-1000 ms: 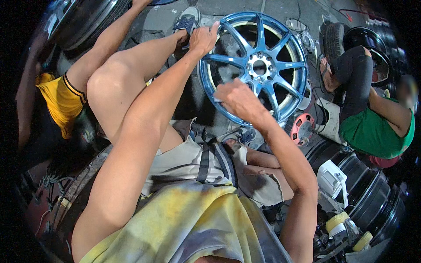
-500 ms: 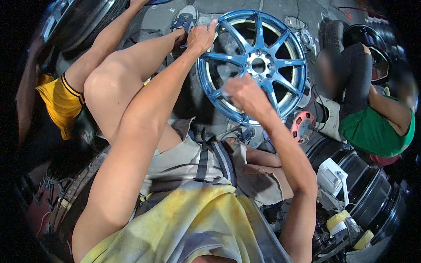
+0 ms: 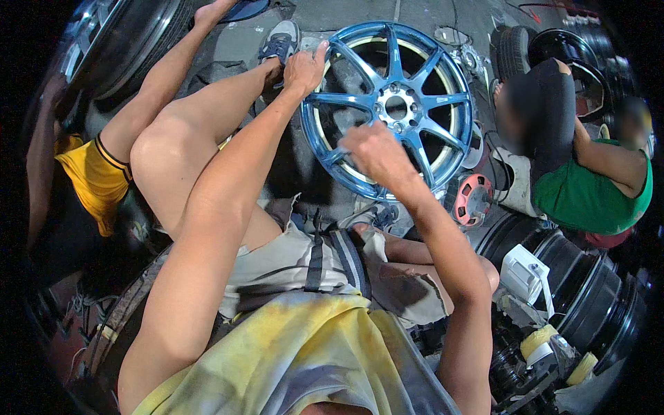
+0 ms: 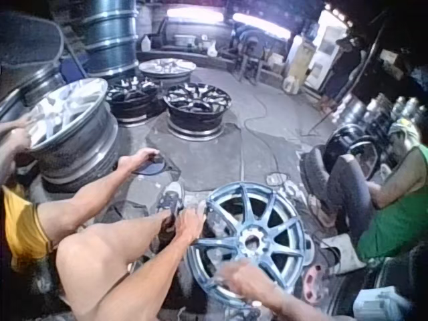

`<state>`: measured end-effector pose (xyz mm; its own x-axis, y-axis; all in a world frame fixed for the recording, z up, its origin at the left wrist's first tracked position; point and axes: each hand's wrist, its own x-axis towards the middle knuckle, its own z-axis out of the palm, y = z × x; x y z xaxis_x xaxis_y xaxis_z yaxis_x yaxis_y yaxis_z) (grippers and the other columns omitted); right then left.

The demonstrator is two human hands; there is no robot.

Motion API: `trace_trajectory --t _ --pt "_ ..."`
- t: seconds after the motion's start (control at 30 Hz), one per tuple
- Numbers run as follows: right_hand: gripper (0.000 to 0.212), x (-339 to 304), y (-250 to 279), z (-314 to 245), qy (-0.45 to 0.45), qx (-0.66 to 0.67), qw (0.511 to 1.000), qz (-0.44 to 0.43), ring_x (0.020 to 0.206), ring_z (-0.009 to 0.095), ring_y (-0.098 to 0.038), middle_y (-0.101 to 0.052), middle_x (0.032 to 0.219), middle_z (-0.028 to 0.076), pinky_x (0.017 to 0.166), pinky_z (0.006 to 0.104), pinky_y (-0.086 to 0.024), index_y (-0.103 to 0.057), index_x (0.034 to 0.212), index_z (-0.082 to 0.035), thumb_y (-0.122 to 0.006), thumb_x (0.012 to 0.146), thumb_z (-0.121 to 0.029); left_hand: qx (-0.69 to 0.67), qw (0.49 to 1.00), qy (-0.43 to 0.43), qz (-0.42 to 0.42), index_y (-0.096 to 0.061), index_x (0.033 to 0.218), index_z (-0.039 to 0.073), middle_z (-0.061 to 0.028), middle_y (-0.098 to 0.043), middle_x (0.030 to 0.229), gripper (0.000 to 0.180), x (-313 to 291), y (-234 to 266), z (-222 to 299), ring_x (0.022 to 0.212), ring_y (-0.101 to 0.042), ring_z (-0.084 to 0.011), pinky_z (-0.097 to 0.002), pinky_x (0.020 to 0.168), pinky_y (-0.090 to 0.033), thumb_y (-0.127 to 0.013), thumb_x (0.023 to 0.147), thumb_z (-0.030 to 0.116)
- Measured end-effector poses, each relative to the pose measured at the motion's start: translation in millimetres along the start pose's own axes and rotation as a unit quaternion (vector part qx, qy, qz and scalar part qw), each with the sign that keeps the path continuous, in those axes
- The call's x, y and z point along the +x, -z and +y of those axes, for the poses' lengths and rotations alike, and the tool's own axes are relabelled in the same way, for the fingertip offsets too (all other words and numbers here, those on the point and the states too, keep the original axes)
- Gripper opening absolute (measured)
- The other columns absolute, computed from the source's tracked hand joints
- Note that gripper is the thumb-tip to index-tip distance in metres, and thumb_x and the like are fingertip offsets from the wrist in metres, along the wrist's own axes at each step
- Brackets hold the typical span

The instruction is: The person scrubs a blue car wheel rim with a small brush and cleaning solution while sitting on the floor. They rotate the rim to access different spokes and the inner barrel, repeatedly applying the brush to remove grime.

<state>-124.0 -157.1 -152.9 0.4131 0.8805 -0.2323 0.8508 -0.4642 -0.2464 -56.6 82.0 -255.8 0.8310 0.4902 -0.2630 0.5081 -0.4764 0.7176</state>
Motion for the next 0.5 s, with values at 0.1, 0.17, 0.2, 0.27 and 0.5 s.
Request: trace_trajectory --t 0.1,0.17,0.2,0.27,0.5 --pt "0.018 -5 -4 1 0.037 0.022 0.997 0.062 0.105 0.030 -0.069 -0.071 0.106 0.011 0.092 0.0466 -0.050 -0.073 0.106 -0.008 -0.067 0.089 -0.011 -0.001 1.000 -0.006 0.010 -0.078 0.108 -0.008 -0.0350 -0.072 0.117 0.079 0 0 -1 0.114 -0.069 -0.0509 -0.0562 0.102 -0.053 -0.045 0.107 0.063" --pt "0.012 -6 -4 5 0.139 0.033 0.987 0.077 0.101 0.030 -0.069 -0.069 0.100 0.011 0.088 0.0470 -0.051 -0.073 0.097 -0.008 -0.065 0.089 -0.009 0.003 1.000 -0.009 0.019 -0.078 0.107 -0.008 -0.0348 -0.072 0.116 0.077 0 1 0 0.114 -0.069 -0.0510 -0.0564 0.102 -0.053 -0.045 0.107 0.062" --pt "0.014 -7 -2 8 0.121 0.053 0.991 0.039 0.101 0.030 -0.070 -0.070 0.096 0.012 0.089 0.0465 -0.051 -0.074 0.098 -0.008 -0.064 0.087 -0.008 0.007 1.000 -0.014 0.021 -0.078 0.108 -0.007 -0.0348 -0.072 0.117 0.077 0 1 0 0.114 -0.069 -0.0510 -0.0565 0.102 -0.053 -0.046 0.107 0.062" --pt "0.015 -6 0 20 0.052 0.042 0.993 0.093 0.099 0.031 -0.070 -0.070 0.096 0.012 0.088 0.0468 -0.052 -0.074 0.099 -0.007 -0.065 0.087 -0.008 -0.001 1.000 -0.001 0.002 -0.078 0.108 -0.007 -0.0346 -0.072 0.117 0.077 0 2 1 0.114 -0.069 -0.0507 -0.0564 0.102 -0.053 -0.046 0.107 0.062" --pt "0.026 -7 -4 65 0.069 0.047 0.995 0.054 0.100 0.035 -0.068 -0.069 0.103 0.014 0.086 0.0473 -0.052 -0.073 0.112 -0.005 -0.075 0.086 -0.009 -0.008 1.000 0.001 0.014 -0.078 0.108 -0.007 -0.0338 -0.073 0.117 0.077 -2 1 1 0.114 -0.070 -0.0496 -0.0558 0.102 -0.054 -0.044 0.107 0.062"
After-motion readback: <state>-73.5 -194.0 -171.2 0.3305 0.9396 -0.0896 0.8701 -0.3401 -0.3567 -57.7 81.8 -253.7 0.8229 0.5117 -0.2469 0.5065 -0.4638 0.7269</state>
